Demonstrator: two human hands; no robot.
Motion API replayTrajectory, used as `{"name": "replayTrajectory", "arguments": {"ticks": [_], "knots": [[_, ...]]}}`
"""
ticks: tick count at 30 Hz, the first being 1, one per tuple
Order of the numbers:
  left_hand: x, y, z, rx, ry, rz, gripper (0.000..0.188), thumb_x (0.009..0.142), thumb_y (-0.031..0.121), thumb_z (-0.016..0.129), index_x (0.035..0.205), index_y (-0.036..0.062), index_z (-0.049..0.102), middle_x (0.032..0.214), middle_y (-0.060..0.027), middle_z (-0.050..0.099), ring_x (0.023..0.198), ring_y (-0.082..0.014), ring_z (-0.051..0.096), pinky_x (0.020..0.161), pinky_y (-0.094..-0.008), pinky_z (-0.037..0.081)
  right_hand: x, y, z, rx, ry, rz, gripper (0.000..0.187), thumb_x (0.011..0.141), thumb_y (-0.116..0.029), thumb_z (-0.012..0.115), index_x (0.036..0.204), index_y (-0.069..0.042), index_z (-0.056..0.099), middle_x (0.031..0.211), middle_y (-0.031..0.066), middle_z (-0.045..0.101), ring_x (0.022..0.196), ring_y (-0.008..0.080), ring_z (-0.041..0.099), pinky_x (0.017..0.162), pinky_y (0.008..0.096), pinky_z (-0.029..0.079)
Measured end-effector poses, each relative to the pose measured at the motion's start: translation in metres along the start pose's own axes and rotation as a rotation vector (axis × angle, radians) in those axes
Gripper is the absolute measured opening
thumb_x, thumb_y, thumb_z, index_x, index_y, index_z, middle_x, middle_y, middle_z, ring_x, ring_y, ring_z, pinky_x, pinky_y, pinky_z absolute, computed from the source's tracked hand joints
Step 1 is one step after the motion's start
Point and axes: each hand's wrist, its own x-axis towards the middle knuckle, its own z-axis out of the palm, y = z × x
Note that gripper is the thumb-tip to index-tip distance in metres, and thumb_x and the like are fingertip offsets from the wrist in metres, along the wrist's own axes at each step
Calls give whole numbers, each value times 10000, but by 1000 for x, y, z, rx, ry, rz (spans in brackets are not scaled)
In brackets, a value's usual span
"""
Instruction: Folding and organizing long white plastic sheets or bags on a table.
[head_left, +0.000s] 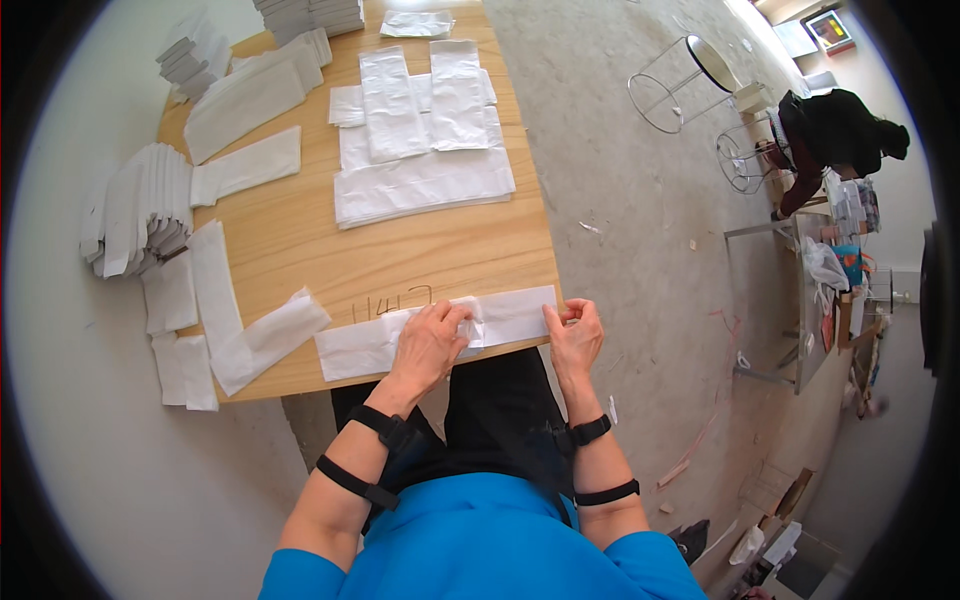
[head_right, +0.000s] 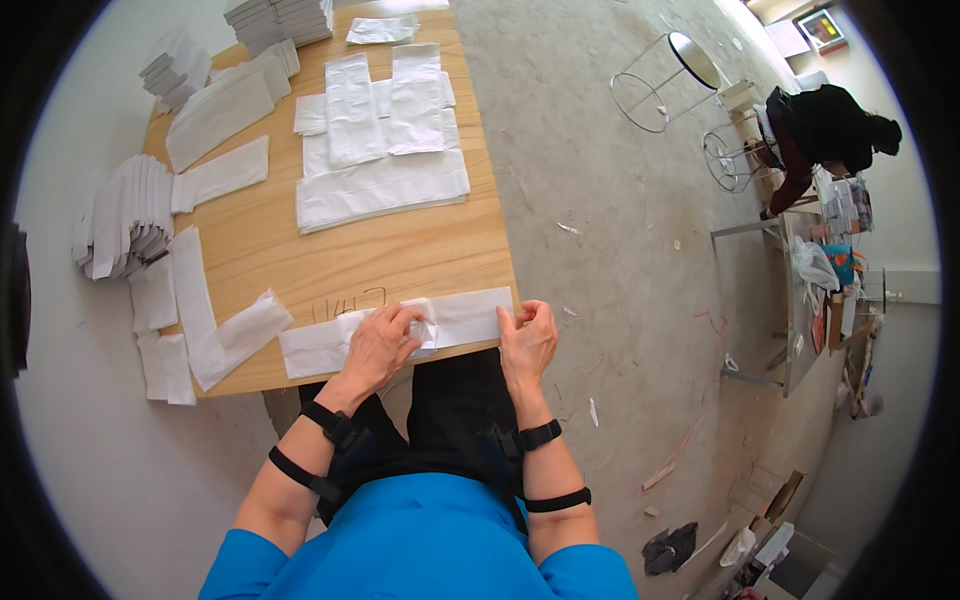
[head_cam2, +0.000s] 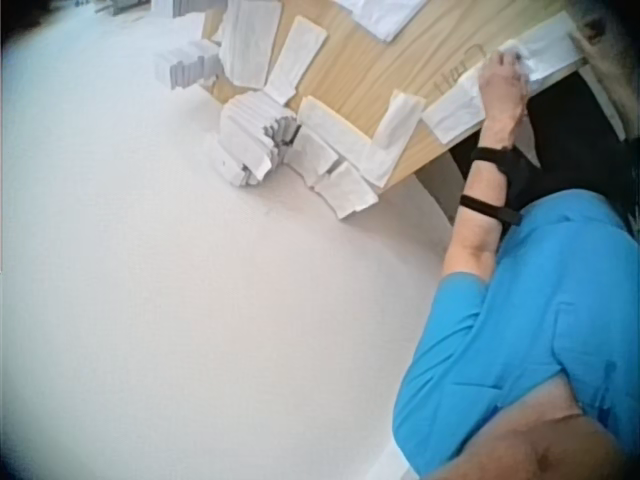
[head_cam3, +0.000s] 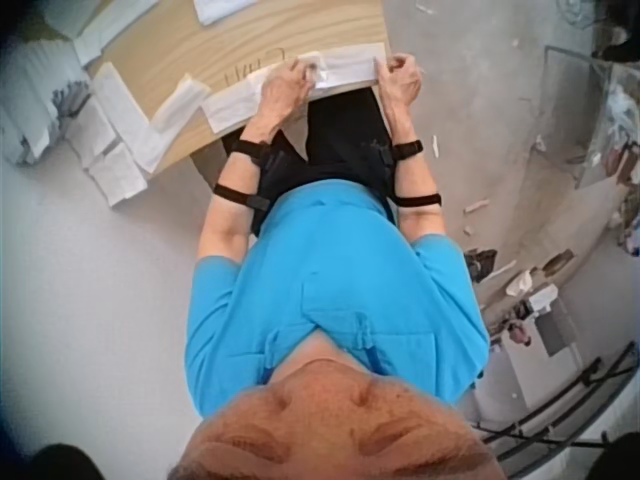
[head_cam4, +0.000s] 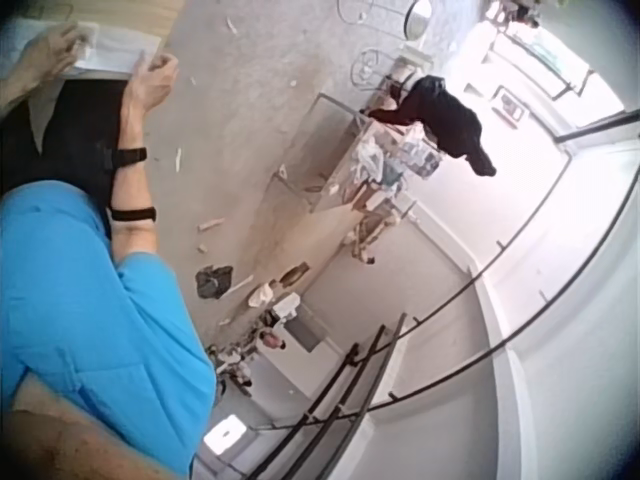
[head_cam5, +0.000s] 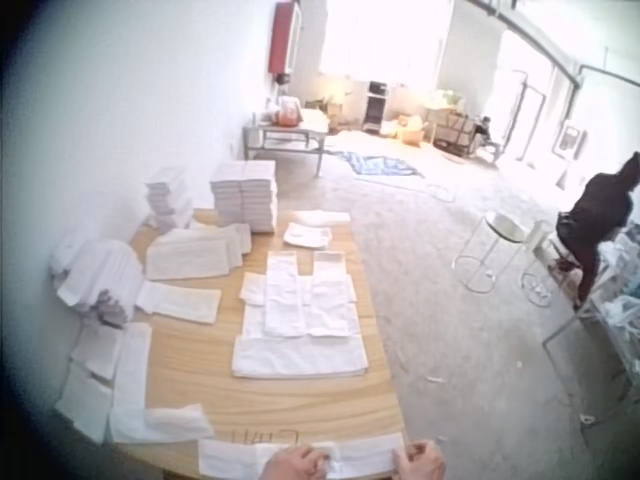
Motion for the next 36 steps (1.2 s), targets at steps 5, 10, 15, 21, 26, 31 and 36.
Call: {"name": "replayTrajectory", "arguments": {"ticks": [5,10,15,21,26,31,36], "knots": [[2,0,-1,-17,-42,-23,394,779,94,710,1148,124,575,1012,-94,577,994,-306,576,850,-427,462,1,3,2,-49,-104,-8,230,725,-166,777,838,-35,625,813,91,605,753,257,600,700,382,484],[5,1,-3,-40,-95,-49,456,775,102,723,1201,140,564,1032,-91,584,1003,-308,576,860,-427,460,-2,2,1,7,-87,-72,167,743,-131,748,781,-23,626,802,95,626,753,238,617,715,360,496],[4,-1,-5,-32,-70,-32,474,762,107,743,1199,135,561,972,-87,584,933,-294,593,824,-420,470,-17,-36,-20,360,-203,54,189,761,-48,699,931,-12,625,790,90,656,720,244,645,706,331,510],[-4,-9,-10,-135,-19,-12,487,758,93,751,1209,105,567,933,-74,600,828,-241,609,754,-369,499,-49,-91,-19,188,-127,-331,348,770,-38,704,1101,-34,596,751,80,633,680,255,628,652,368,489],[-28,-3,-32,-713,145,-379,415,910,198,673,1252,13,527,1007,-87,647,853,-147,623,755,-275,499,-70,-101,5,-18,-138,-671,427,767,-67,689,1183,-41,597,844,69,618,796,238,622,701,366,448],[-43,-1,-34,-1131,325,-581,547,902,193,681,1323,-34,416,916,-65,641,806,-122,611,722,-262,515,-96,-104,29,-33,-226,-764,413,779,-118,697,1171,-34,595,878,85,626,850,235,615,713,355,441],[-46,-28,-25,-875,397,-615,475,853,59,661,1268,-38,450,887,-64,637,776,-95,600,694,-228,502,-97,-103,22,184,-276,-573,240,799,-91,717,1018,-22,647,841,105,661,687,214,618,608,329,463]]}}
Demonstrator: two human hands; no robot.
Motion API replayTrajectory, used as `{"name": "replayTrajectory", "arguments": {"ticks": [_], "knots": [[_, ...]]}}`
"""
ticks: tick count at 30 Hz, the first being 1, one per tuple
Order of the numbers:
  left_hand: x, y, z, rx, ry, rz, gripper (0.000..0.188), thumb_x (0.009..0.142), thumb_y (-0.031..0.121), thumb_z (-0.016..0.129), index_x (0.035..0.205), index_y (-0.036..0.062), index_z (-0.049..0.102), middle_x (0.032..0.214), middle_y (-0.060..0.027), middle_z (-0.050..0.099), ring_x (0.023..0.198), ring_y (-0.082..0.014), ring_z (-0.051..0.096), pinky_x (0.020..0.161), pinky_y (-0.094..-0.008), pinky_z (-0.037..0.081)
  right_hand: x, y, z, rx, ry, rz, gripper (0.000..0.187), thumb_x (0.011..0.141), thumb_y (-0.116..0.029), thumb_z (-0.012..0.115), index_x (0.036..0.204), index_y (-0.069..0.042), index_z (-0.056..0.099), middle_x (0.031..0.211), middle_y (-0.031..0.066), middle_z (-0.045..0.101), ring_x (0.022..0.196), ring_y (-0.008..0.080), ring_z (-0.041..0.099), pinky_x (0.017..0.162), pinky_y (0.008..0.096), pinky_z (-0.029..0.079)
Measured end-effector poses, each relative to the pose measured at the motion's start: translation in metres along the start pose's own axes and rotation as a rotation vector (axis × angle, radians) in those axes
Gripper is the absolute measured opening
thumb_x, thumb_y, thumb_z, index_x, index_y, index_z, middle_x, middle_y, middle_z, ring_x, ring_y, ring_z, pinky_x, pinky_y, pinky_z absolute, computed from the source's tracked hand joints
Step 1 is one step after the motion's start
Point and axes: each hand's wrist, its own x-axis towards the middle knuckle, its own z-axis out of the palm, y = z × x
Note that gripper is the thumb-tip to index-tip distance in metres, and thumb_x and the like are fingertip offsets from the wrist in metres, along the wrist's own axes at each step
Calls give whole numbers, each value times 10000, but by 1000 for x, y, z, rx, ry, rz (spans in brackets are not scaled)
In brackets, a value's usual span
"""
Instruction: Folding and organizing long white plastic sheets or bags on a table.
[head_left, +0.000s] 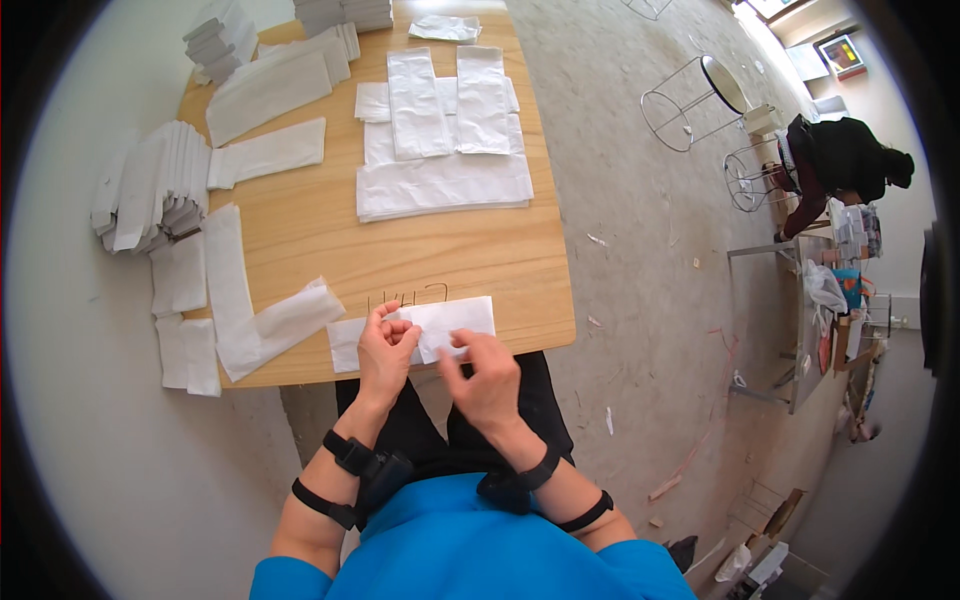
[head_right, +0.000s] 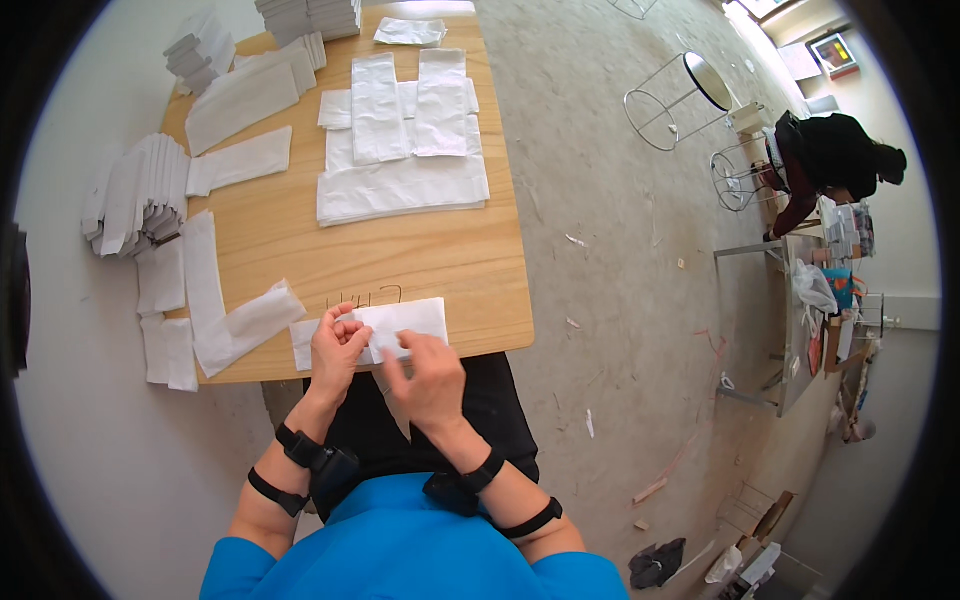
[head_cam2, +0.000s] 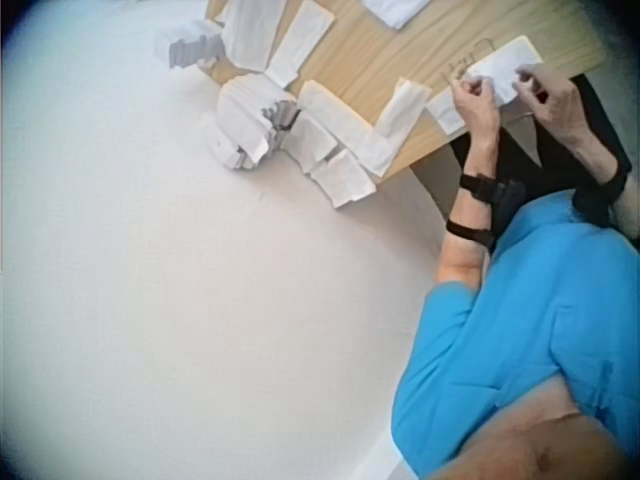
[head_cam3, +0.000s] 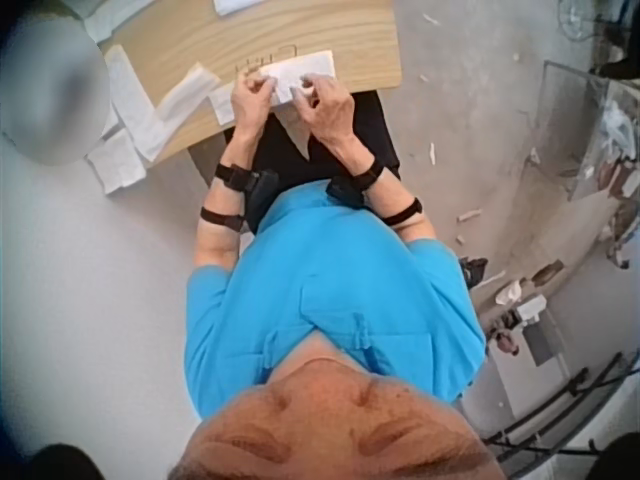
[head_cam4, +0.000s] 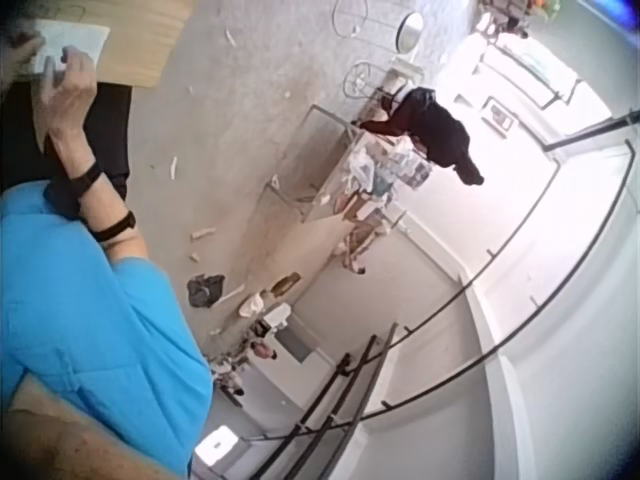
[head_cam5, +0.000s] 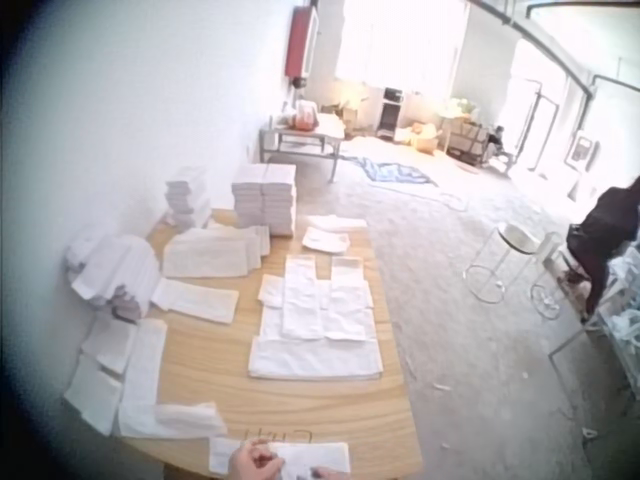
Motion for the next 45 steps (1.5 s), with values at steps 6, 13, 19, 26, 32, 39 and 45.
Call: {"name": "replayTrajectory", "arguments": {"ticks": [6,13,19,26,32,39,45], "knots": [[4,10,-6,161,2,-18,468,837,45,689,1239,-25,458,857,-44,645,752,-75,584,712,-213,488,19,44,-17,106,126,399,86,851,-80,670,841,5,661,680,52,634,569,95,552,543,251,447],[11,4,-12,215,31,13,454,809,87,702,1192,-26,485,795,-49,670,684,-84,584,668,-242,500,27,63,-8,160,16,484,115,813,-91,690,796,14,649,699,98,636,590,169,584,585,307,473],[12,2,-12,265,26,22,441,798,79,716,1171,-20,503,794,-52,678,684,-86,595,670,-244,504,23,73,0,130,14,434,126,811,-103,713,811,16,673,664,51,640,588,97,571,571,258,479],[7,0,-12,273,82,116,359,821,81,707,1122,-12,536,788,-63,660,690,-102,608,649,-246,507,21,73,4,139,7,458,105,797,-76,693,785,17,647,700,115,635,618,203,617,596,324,487],[-10,28,2,280,14,175,154,915,123,630,1010,2,613,809,-43,643,693,-87,595,634,-232,503,25,68,-4,112,61,457,114,822,-89,678,813,22,658,691,96,650,598,177,615,587,307,491],[18,-10,5,44,-157,-18,195,972,171,570,1030,-5,631,883,-58,678,756,-95,639,696,-234,530,28,46,15,442,-60,627,187,879,-150,650,875,35,681,712,104,689,645,150,668,597,286,518],[5,0,-8,52,-155,114,227,981,170,563,1108,-11,611,964,-83,681,812,-100,635,735,-233,523,19,71,14,283,-79,549,211,907,-181,646,963,19,683,738,82,686,684,137,662,635,272,516]]}}
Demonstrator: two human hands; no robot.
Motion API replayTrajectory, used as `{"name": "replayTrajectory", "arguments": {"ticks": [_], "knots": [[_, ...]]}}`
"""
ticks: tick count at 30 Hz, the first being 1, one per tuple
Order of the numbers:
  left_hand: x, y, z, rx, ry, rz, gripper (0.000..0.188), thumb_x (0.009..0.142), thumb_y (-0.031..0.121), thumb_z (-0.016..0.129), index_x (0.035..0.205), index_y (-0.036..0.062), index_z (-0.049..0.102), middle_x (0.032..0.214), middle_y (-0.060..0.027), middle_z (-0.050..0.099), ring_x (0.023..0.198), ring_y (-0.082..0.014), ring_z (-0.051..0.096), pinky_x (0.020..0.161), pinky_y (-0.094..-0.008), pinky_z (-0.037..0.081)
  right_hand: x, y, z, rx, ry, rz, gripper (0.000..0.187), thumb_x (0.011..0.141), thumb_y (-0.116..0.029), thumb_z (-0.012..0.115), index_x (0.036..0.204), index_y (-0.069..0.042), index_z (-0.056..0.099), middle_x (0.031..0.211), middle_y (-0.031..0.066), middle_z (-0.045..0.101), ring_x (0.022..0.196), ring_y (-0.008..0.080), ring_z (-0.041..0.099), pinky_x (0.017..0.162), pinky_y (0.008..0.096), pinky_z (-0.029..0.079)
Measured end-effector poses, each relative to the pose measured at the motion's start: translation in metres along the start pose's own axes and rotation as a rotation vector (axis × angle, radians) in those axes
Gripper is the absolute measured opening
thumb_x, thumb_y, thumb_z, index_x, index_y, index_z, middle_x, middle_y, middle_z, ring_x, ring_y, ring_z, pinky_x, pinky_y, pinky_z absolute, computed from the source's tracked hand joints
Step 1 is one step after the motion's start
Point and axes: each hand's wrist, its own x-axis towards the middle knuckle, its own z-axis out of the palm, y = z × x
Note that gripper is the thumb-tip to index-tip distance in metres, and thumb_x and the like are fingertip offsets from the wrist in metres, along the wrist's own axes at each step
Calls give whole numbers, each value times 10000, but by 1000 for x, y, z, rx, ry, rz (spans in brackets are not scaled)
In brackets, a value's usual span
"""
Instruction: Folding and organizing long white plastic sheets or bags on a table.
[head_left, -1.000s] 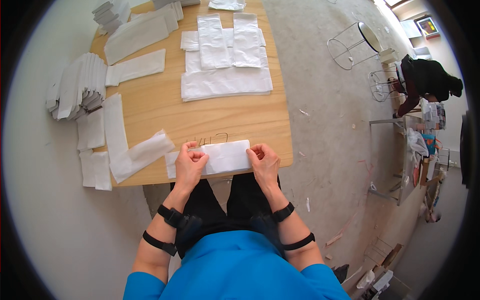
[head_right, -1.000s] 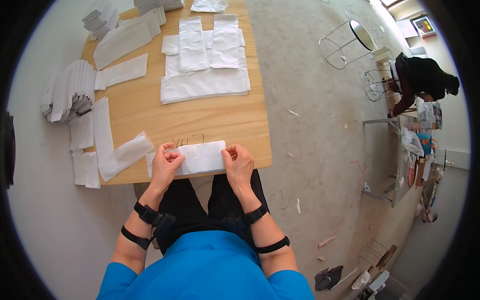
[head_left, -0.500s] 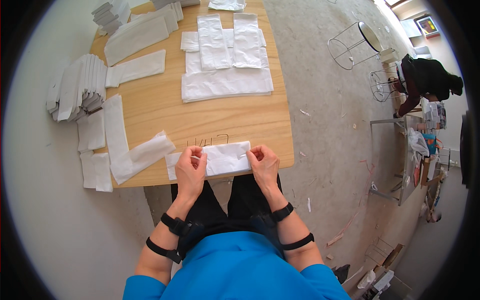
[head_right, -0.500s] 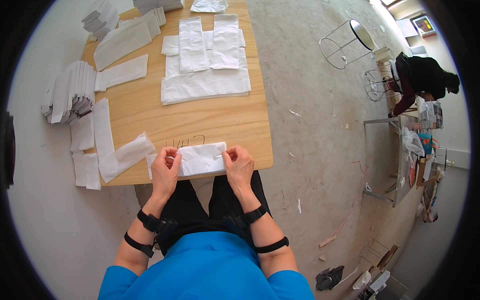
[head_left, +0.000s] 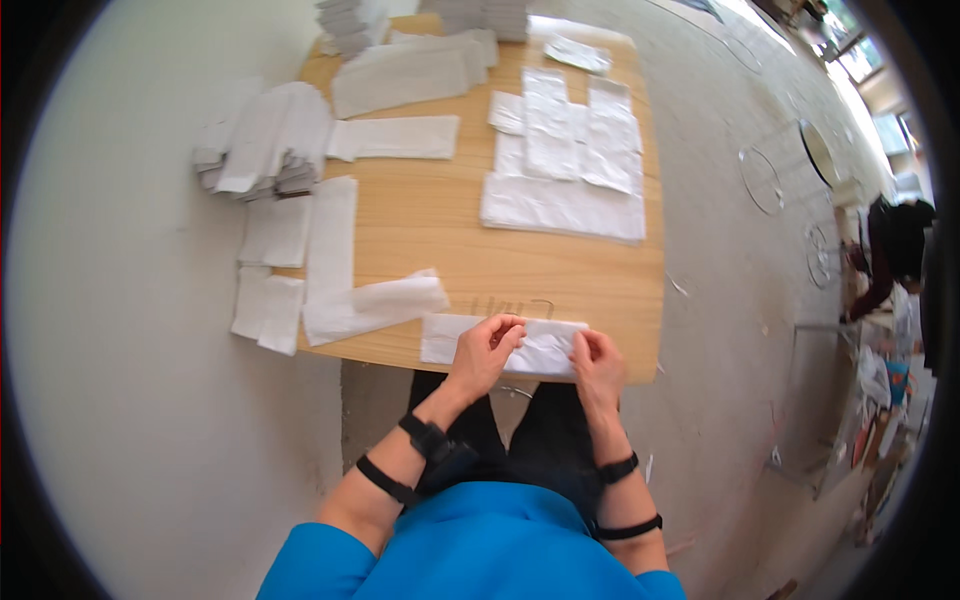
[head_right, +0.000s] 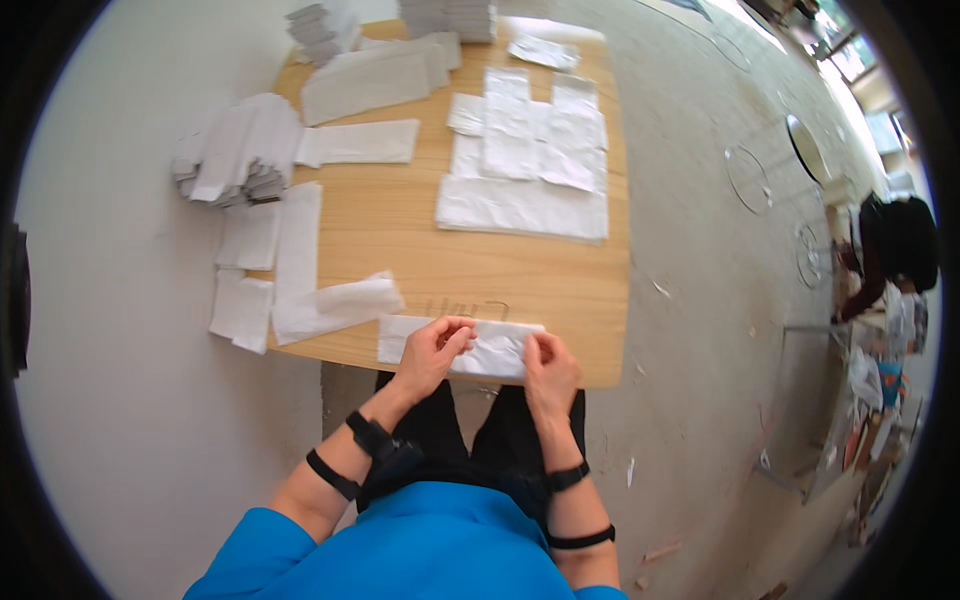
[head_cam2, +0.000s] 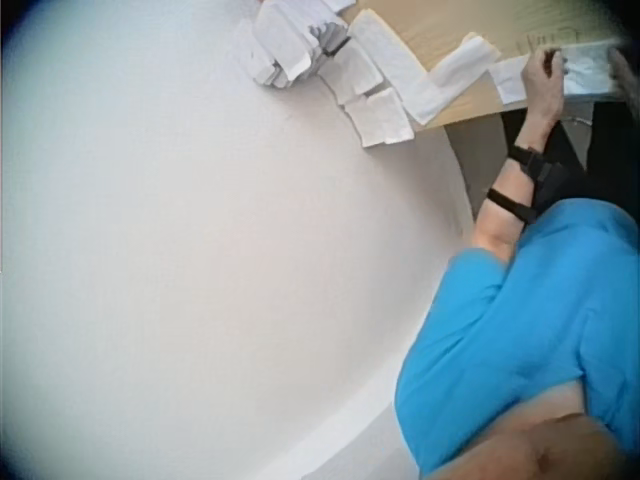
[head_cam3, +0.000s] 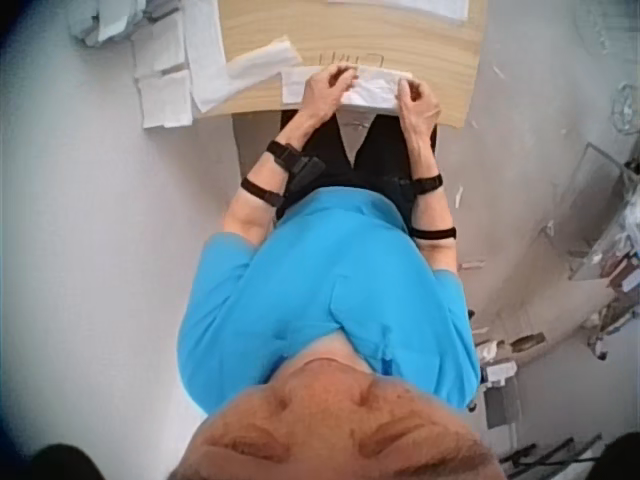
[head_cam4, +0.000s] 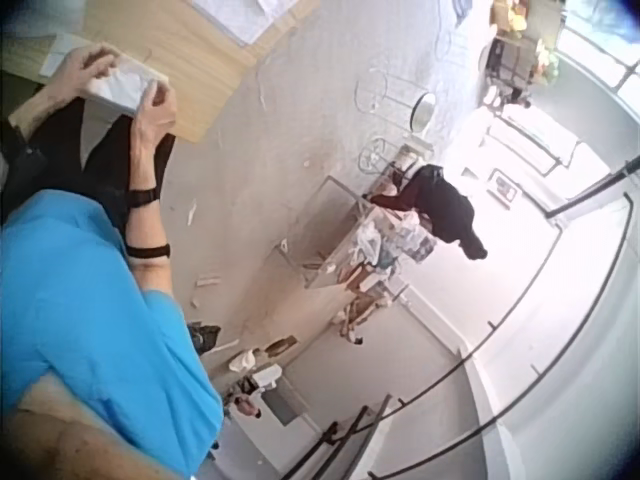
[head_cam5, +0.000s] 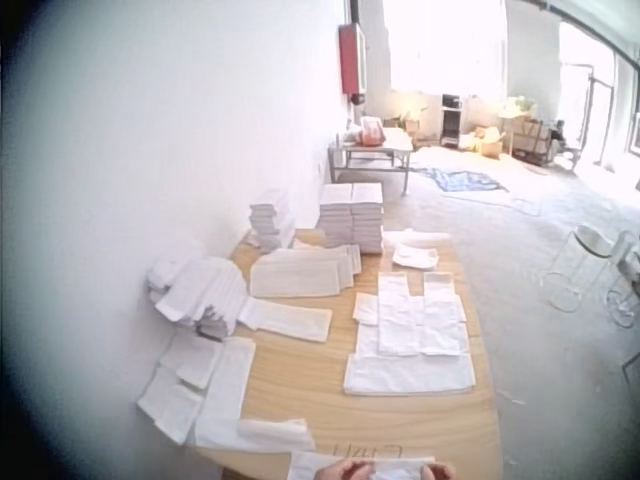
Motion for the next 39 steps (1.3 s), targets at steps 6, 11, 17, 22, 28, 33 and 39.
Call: {"name": "replayTrajectory", "arguments": {"ticks": [6,11,17,22,28,33,39], "knots": [[-51,-33,-127,240,1207,64,340,910,240,663,1130,2,560,824,-28,544,694,-121,519,645,-286,462,-34,-50,-24,90,-32,-130,130,912,-100,634,926,24,671,693,29,634,642,77,601,602,230,484],[-62,-85,-212,314,1252,-271,383,849,285,732,1057,3,577,827,-38,548,725,-141,527,677,-304,460,-64,-46,-1,17,-241,-287,75,880,-56,657,918,8,665,698,32,616,589,75,554,537,237,447],[-64,-79,-203,137,1174,-75,280,865,258,725,960,26,600,906,-47,605,771,-128,539,705,-271,450,-101,-80,38,-19,-435,-454,114,870,-75,672,969,-17,666,784,90,641,637,140,620,579,263,494],[-77,-5,-150,-661,892,145,161,942,153,628,1024,42,545,963,-47,617,905,-133,608,821,-270,496,-85,-89,99,484,-1058,548,483,966,-322,599,1239,67,513,1147,128,629,1092,212,617,889,305,524],[-102,4,-108,-784,780,50,122,959,100,566,1051,47,504,1079,-78,610,959,-160,613,885,-318,508,-91,-89,177,966,-726,637,477,936,-346,639,1260,-28,492,1174,84,613,1149,209,573,924,344,493],[-130,-16,-137,-845,705,8,281,915,95,518,1195,74,541,1083,-35,611,986,-138,584,833,-295,488,-70,-76,159,1127,-579,633,381,896,-246,701,1198,-82,536,1137,47,620,1032,173,609,879,348,491],[-141,-58,-189,-941,740,1,218,904,111,529,1114,98,586,1079,-31,620,991,-142,585,844,-304,494,-52,-71,149,929,-563,469,409,866,-154,730,1217,-68,538,1177,65,633,1055,157,612,890,301,493]]}}
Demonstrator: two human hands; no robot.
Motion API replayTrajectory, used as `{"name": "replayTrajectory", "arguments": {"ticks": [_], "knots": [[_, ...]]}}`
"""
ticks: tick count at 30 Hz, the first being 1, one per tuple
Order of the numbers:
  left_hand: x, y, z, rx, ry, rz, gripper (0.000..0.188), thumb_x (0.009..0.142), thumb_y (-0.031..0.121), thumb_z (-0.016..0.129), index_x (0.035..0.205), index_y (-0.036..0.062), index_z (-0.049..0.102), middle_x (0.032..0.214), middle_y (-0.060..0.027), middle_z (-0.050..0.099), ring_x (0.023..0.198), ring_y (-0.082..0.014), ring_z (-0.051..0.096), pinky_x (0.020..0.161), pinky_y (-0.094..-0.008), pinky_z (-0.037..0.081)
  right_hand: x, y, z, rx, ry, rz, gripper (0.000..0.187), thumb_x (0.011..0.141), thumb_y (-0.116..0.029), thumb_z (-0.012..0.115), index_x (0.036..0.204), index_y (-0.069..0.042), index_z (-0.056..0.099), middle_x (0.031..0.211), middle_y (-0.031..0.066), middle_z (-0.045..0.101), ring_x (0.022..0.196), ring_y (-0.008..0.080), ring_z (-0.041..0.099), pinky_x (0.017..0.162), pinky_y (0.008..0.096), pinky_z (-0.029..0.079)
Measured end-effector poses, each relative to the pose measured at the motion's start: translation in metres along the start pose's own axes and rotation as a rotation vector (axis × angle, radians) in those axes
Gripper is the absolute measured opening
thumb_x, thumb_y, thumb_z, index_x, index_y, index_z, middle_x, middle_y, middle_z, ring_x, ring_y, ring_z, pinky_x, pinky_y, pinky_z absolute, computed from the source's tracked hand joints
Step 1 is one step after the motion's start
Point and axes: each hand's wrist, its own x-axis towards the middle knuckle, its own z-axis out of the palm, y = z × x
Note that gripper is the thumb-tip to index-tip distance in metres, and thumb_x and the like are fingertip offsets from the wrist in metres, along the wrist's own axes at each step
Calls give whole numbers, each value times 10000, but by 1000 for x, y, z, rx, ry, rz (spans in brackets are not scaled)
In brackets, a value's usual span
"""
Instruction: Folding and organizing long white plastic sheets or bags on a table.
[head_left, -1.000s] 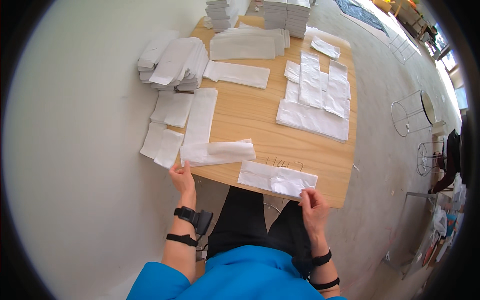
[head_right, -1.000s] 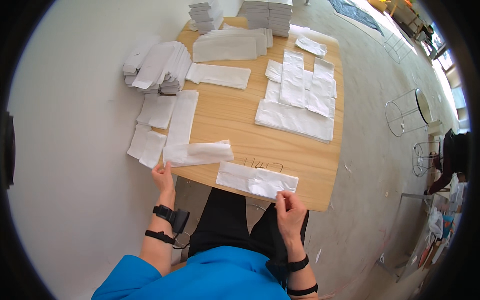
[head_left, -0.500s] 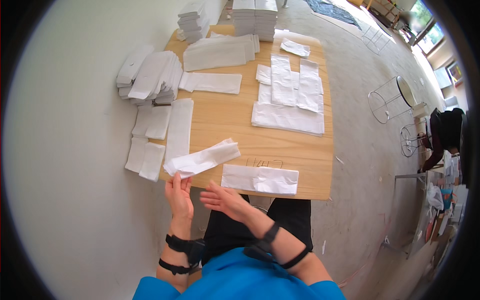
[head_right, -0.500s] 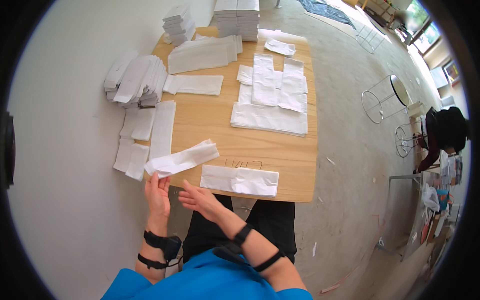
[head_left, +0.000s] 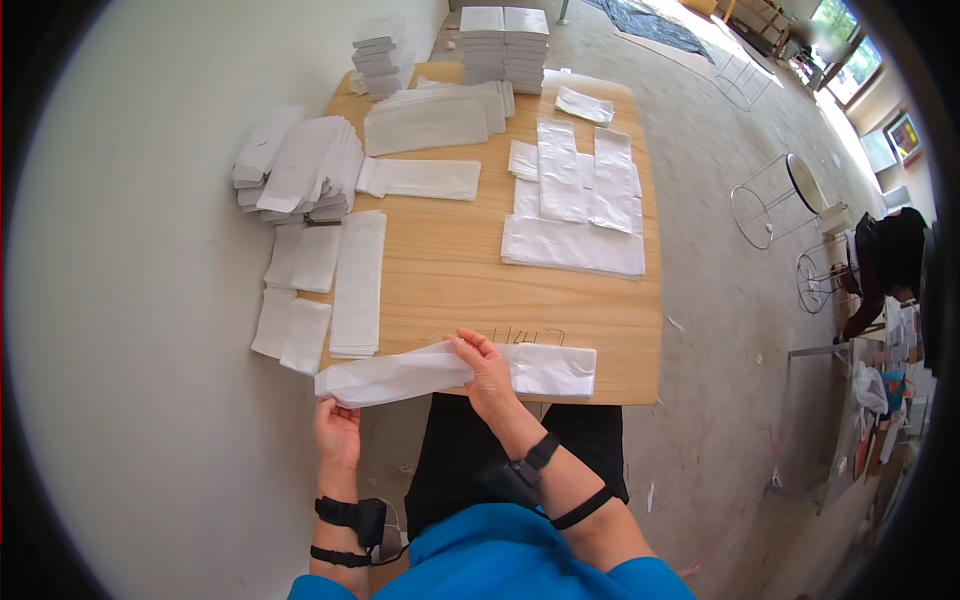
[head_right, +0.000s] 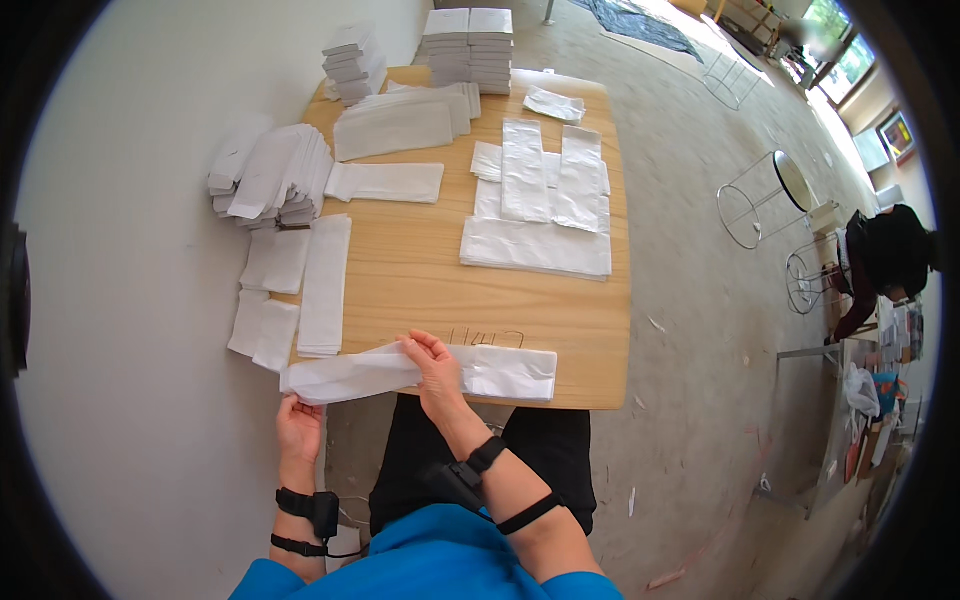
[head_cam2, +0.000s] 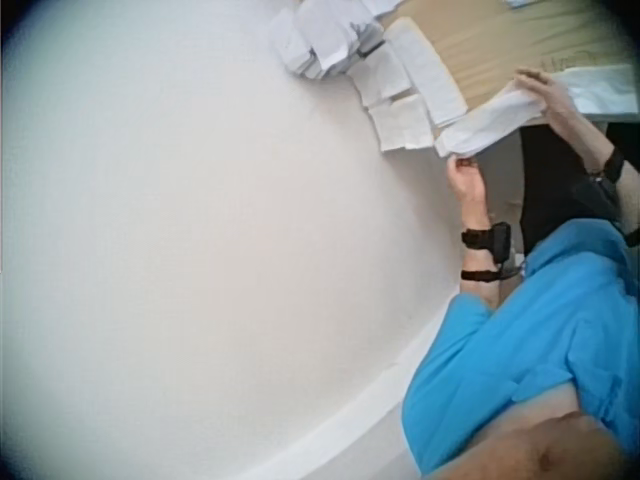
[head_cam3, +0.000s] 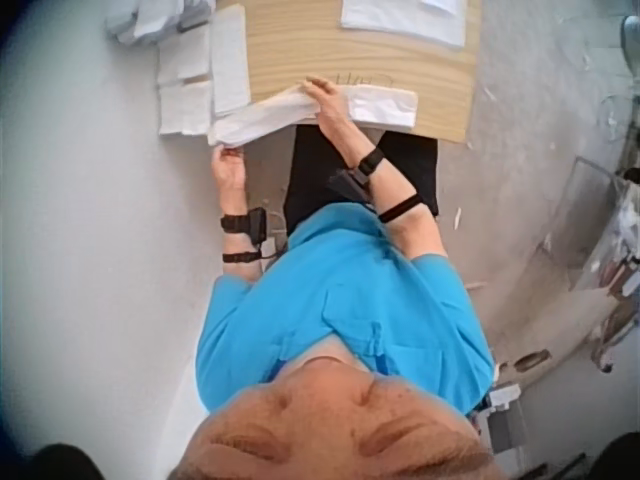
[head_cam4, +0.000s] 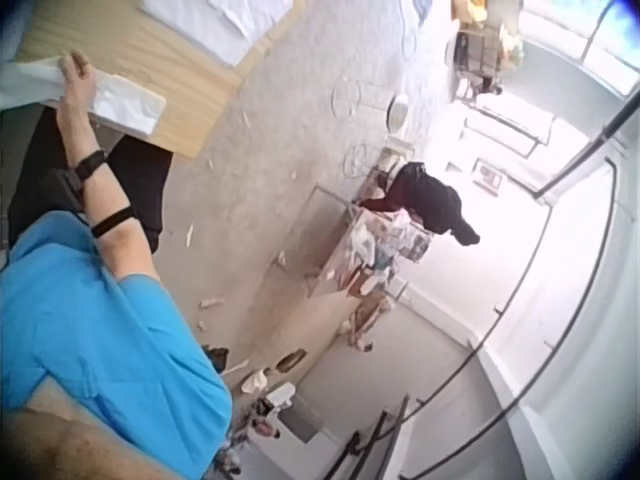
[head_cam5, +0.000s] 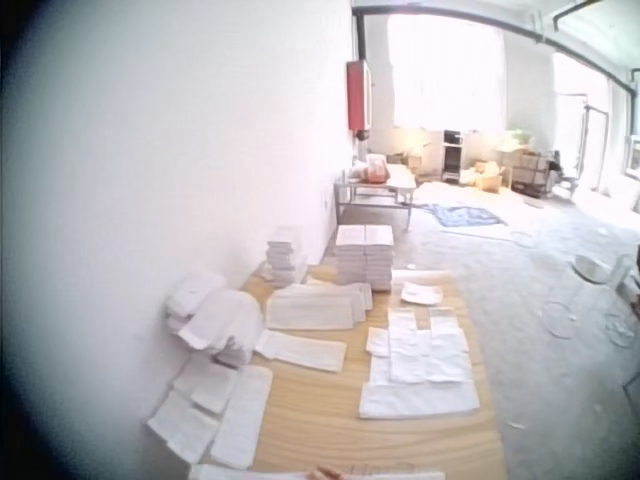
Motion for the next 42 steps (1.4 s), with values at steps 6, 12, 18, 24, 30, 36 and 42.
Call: {"name": "replayTrajectory", "arguments": {"ticks": [6,12,18,24,30,36,42], "knots": [[-3,5,-21,34,-120,-87,219,926,94,515,1139,102,570,1080,-19,629,987,-137,597,852,-302,495,-42,-12,-19,-488,-335,-98,835,817,-28,744,1482,-58,240,1461,121,411,1145,188,568,864,274,508],[-11,-21,-54,119,-106,-258,283,931,100,532,1214,96,534,1088,-16,629,992,-148,600,858,-305,491,-71,9,-64,-576,-443,31,766,767,23,773,1413,-102,380,1589,68,130,1222,213,522,852,301,522],[-17,-38,-106,165,-79,-339,310,923,106,562,1231,107,524,1082,-23,619,979,-153,591,870,-317,485,-82,16,-73,-1163,-412,-239,534,715,-330,840,1139,-83,629,1448,161,357,1159,285,544,938,374,487],[-21,-44,-114,174,-62,-380,295,912,106,581,1204,109,533,1058,-30,611,953,-151,579,870,-315,477,-79,41,-108,-1196,-190,-75,473,744,-337,814,1098,-66,655,1346,174,460,1094,255,547,933,366,477],[-20,-45,-113,215,-92,-398,271,905,116,593,1170,106,542,1012,-27,599,924,-146,567,857,-309,472,-56,60,-128,-902,71,92,438,767,-338,788,1034,-6,683,1080,142,638,823,189,634,762,318,516],[-18,-45,-124,289,-67,-408,284,892,127,611,1165,104,534,991,-24,598,895,-143,569,844,-307,469,-61,45,-88,-917,303,251,707,784,-530,719,1171,47,582,958,113,648,769,171,614,683,279,491],[-19,-48,-122,311,-74,-425,338,888,124,619,1213,107,527,1005,-13,611,894,-143,577,850,-321,461,-60,60,-64,-1331,238,48,898,718,-653,700,1212,79,536,938,191,668,929,322,658,825,386,512]]}}
